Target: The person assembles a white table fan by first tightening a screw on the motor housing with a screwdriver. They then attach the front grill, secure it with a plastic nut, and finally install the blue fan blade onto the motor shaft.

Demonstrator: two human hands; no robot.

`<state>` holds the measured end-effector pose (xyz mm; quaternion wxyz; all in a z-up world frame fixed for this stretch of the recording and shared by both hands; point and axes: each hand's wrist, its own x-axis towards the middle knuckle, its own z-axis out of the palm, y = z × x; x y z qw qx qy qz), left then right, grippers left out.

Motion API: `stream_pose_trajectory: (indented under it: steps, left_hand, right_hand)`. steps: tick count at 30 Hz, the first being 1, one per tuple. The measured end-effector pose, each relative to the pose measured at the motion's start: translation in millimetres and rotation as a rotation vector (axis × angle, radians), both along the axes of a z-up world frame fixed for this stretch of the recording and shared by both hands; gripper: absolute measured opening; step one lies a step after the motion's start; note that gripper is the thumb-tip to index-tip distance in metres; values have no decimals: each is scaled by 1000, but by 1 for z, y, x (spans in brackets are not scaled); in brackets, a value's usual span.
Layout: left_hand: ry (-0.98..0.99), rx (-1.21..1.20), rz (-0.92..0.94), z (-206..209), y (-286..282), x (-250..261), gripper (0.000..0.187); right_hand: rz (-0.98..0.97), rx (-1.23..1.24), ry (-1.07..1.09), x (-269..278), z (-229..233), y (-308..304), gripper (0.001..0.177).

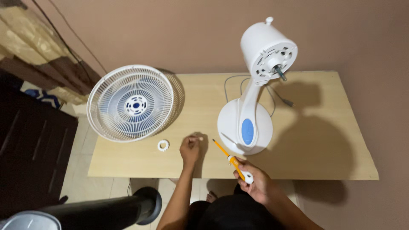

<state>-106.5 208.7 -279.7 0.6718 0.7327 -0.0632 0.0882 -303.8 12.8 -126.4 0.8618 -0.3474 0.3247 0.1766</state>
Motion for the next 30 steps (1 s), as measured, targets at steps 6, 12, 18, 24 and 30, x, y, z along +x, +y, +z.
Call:
stream_pose_trajectory:
  steps: [6, 12, 18, 24, 30]
  left_hand:
    - [693, -805, -270, 46, -11, -31, 5]
    - [771, -1069, -352, 107, -22, -40, 18]
    - [575, -882, -364, 122, -51, -43, 13]
    - [459, -809, -303, 149, -81, -63, 14]
    - [340, -743, -239, 176, -115, -76, 15]
  right_hand:
    - [52, -43, -160, -6, 7, 3, 64]
    - [43, -106, -276, -15, 10, -10, 64]
    - [68, -208, -374, -27, 21, -48, 64]
    - [71, -233, -415, -42, 37, -83, 60]
    - [33, -423, -557, -53, 37, -103, 57]
